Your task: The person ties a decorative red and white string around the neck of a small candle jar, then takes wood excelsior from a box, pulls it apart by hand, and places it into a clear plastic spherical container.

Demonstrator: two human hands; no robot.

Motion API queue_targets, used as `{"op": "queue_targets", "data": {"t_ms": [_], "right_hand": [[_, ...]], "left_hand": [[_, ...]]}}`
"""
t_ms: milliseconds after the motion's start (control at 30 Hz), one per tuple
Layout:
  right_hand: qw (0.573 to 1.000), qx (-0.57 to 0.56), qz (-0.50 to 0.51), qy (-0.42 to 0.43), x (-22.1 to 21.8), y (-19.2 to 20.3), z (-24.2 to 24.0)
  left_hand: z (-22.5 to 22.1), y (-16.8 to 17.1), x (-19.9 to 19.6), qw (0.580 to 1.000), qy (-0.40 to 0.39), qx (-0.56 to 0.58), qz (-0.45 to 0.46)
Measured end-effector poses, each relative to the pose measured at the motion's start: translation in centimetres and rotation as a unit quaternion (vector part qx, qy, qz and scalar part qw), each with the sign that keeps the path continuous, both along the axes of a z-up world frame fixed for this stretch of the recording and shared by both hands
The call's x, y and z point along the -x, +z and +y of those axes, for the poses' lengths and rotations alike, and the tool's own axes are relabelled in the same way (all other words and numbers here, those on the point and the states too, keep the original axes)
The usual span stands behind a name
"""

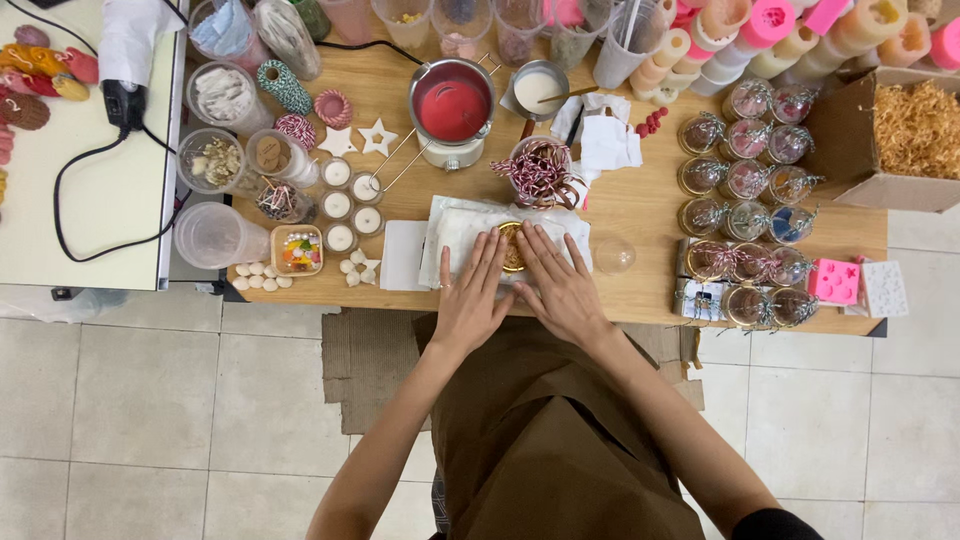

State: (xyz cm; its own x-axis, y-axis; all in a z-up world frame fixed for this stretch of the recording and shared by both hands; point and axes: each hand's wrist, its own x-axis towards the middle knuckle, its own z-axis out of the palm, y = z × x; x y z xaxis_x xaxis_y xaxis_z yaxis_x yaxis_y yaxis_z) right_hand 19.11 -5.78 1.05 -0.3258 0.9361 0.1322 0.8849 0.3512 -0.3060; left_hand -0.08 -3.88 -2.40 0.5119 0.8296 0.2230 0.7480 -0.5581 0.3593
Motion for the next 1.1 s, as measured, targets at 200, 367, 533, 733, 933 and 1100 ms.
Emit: {"op": "queue_targets", "data": {"t_ms": [200, 367, 533, 733, 933, 1100], "right_hand": [[0.999, -0.001, 0.04, -0.037, 1.0, -0.6, -0.3], [0.997, -0.01, 0.081, -0.002, 0.5, 0.1, 0.0], [0.998, -0.003, 0.054, 0.041, 0.6, -0.1, 0.9], [0.999, 0.006, -0.021, 0.036, 1.1, -0.7, 0.8], [0.998, -0.018, -0.032, 0.052, 0.7, -0.9, 0.9], [0.995, 0.042, 0.079, 0.031, 0.3, -0.8, 1.0]], "left_hand": [[-1.3, -0.9, 0.2, 0.991, 0.043, -0.027, -0.124], [-2.2, -1.3, 0.9, 0.995, 0.031, -0.052, -0.08], [-1.9, -1.1, 0.9, 0.995, 0.009, -0.085, -0.047], [-1.8, -1.1, 0.5, 0.992, 0.017, -0.121, -0.006], [-1.0, -1.1, -0.3, 0.998, -0.001, -0.07, -0.007], [-0.7, -0.6, -0.7, 0.998, 0.005, -0.055, -0.018]]}}
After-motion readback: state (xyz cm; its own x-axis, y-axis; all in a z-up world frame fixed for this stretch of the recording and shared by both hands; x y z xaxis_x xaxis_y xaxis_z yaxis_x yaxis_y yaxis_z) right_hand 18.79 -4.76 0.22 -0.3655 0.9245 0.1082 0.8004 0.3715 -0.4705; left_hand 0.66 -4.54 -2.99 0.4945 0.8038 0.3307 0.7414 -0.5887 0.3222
